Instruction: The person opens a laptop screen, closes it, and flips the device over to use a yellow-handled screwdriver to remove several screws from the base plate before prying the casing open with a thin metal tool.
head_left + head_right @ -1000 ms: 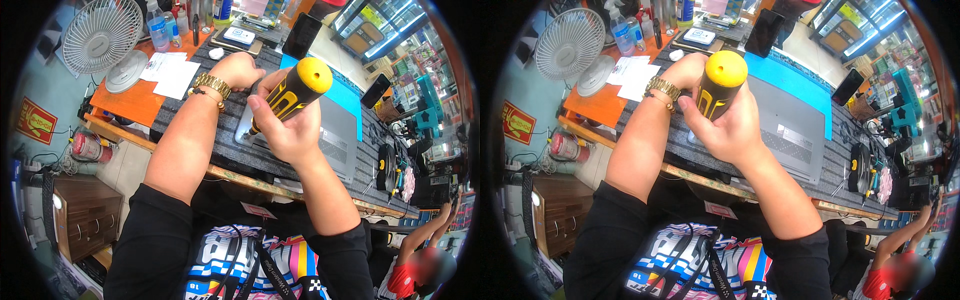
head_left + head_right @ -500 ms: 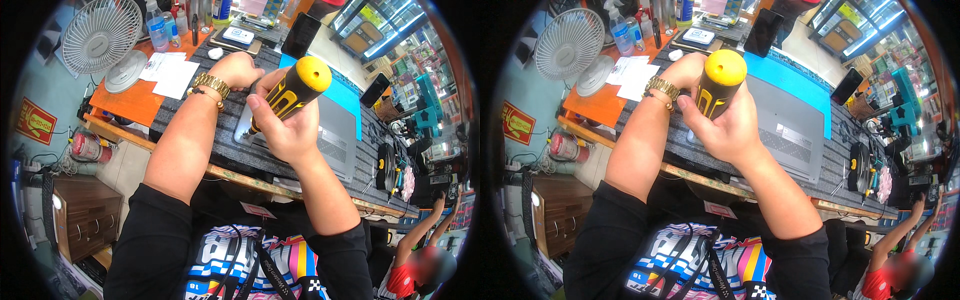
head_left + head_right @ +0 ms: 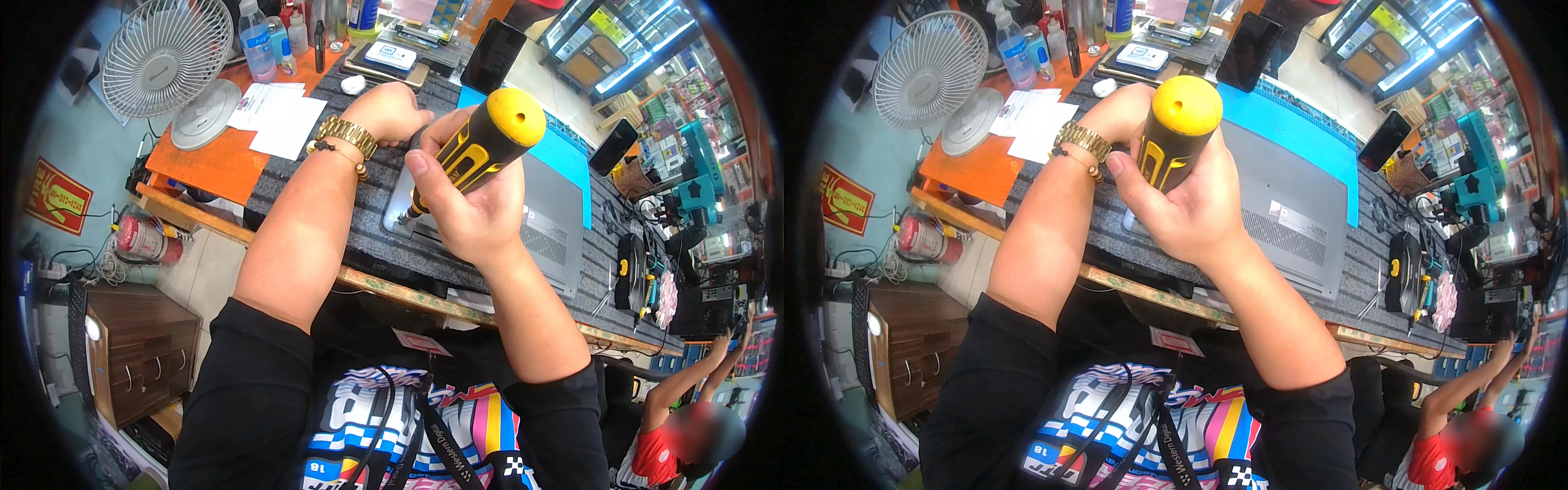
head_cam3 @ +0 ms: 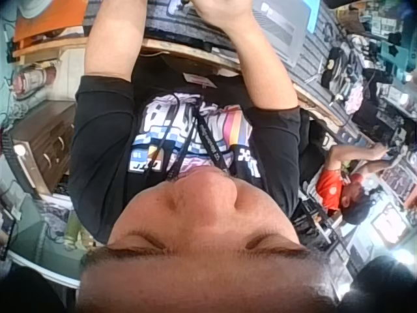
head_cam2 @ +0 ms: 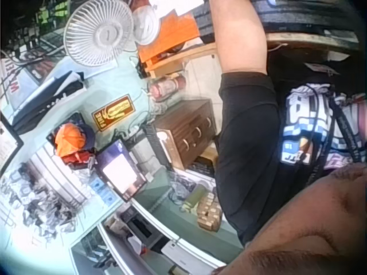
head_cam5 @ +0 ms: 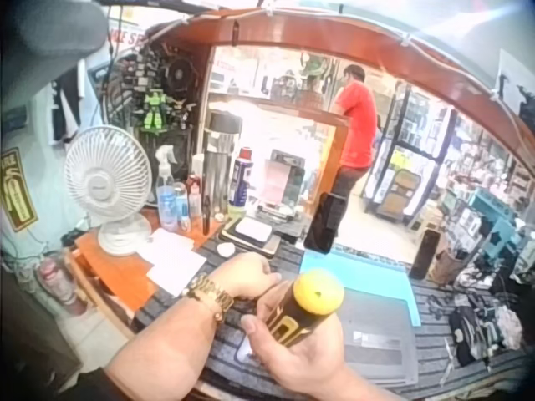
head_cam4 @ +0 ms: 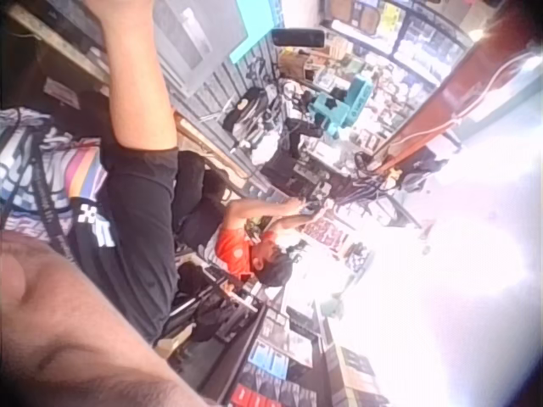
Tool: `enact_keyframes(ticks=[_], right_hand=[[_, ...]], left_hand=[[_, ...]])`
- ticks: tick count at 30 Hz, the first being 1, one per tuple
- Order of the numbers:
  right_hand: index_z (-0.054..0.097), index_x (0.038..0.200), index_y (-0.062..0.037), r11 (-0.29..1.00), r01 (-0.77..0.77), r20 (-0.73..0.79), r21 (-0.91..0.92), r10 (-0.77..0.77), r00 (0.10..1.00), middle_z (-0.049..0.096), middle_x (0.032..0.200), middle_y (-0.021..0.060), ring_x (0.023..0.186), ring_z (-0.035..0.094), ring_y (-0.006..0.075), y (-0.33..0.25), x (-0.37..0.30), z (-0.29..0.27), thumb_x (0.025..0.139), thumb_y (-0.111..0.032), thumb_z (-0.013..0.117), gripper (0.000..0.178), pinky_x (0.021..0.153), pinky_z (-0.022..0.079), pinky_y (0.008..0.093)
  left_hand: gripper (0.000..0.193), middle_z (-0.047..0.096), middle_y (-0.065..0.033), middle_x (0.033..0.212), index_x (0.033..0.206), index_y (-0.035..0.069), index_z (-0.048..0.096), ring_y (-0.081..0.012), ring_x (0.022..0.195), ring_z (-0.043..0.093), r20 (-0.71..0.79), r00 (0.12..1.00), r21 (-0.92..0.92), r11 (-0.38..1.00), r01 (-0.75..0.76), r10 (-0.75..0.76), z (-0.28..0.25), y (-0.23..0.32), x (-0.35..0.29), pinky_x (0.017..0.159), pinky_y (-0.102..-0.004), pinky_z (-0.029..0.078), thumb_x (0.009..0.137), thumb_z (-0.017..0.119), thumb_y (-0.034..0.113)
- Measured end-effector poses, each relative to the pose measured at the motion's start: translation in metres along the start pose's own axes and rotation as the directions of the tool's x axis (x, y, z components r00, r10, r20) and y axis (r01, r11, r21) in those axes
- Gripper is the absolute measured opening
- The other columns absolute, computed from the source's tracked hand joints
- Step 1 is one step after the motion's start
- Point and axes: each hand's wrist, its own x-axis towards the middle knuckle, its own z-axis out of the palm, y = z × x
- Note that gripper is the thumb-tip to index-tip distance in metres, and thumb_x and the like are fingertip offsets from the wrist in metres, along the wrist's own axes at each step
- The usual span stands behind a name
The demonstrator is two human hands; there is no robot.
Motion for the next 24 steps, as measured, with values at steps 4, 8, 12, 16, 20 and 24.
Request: enact_keyframes(ticks=[4,8,12,16,20,24], right_hand=[[0.057,0.101,-0.0029,1.0,-0.01,0.01,0.009,0.01,1.0,0.062,0.089,0.0032,0.077,0.057,0.0106,0.0,0.0,0.0,0.093,-0.004,0.077,0.022,0.07,0.048,0.0264],[0.057,0.101,-0.0028,1.0,-0.005,0.013,0.007,0.004,1.0,0.062,0.089,0.0032,0.077,0.057,0.0105,0.0,0.0,-0.001,0.093,-0.003,0.076,0.021,0.07,0.048,0.0263],[0.057,0.101,-0.0027,1.0,0.002,0.019,-0.005,-0.002,1.0,0.062,0.088,0.003,0.077,0.057,0.0104,0.0,0.001,0.0,0.093,-0.003,0.076,0.021,0.07,0.048,0.0263],[0.057,0.101,-0.0026,1.0,0.003,0.011,-0.003,-0.003,1.0,0.062,0.088,0.0028,0.077,0.057,0.0103,0.0,0.001,0.0,0.093,-0.003,0.076,0.021,0.07,0.048,0.0261],[0.057,0.102,-0.0029,1.0,-0.004,0.019,0.0,0.004,1.0,0.062,0.089,0.003,0.08,0.058,0.0104,-0.001,0.001,0.001,0.094,-0.003,0.076,0.02,0.072,0.049,0.0263],[0.058,0.104,-0.0038,0.978,-0.142,-0.09,0.152,0.157,0.983,0.064,0.095,0.0044,0.085,0.06,0.0113,-0.015,0.0,-0.007,0.095,-0.006,0.073,0.018,0.077,0.049,0.0287]], left_hand=[[0.051,0.068,-0.0131,0.062,0.075,-0.004,0.073,-0.0247,0.055,0.066,-0.015,0.991,0.065,0.99,-0.129,0.13,0.006,-0.013,0.008,0.059,-0.0404,0.055,0.098,0.066,0.041],[0.051,0.068,-0.013,0.062,0.076,-0.004,0.073,-0.0248,0.055,0.066,-0.006,0.991,0.059,0.989,-0.133,0.134,0.007,-0.014,0.01,0.059,-0.0406,0.055,0.098,0.066,0.041],[0.051,0.068,-0.013,0.062,0.076,-0.005,0.073,-0.0248,0.055,0.066,-0.016,0.987,0.067,0.985,-0.159,0.16,0.007,-0.016,0.01,0.059,-0.0408,0.055,0.098,0.066,0.041],[0.05,0.067,-0.0129,0.061,0.075,-0.004,0.073,-0.0248,0.054,0.066,-0.037,0.992,0.051,0.991,-0.123,0.125,0.005,-0.009,0.006,0.058,-0.0405,0.055,0.097,0.066,0.04],[0.049,0.067,-0.0132,0.06,0.076,-0.005,0.074,-0.0251,0.053,0.066,-0.046,0.991,0.039,0.991,-0.127,0.129,0.002,-0.006,0.002,0.057,-0.0404,0.055,0.097,0.068,0.039],[0.045,0.071,-0.015,0.068,0.085,-0.005,0.076,-0.0247,0.059,0.069,-0.034,0.998,0.018,0.998,0.06,-0.059,-0.016,0.033,-0.02,0.059,-0.0401,0.056,0.096,0.071,0.038]])
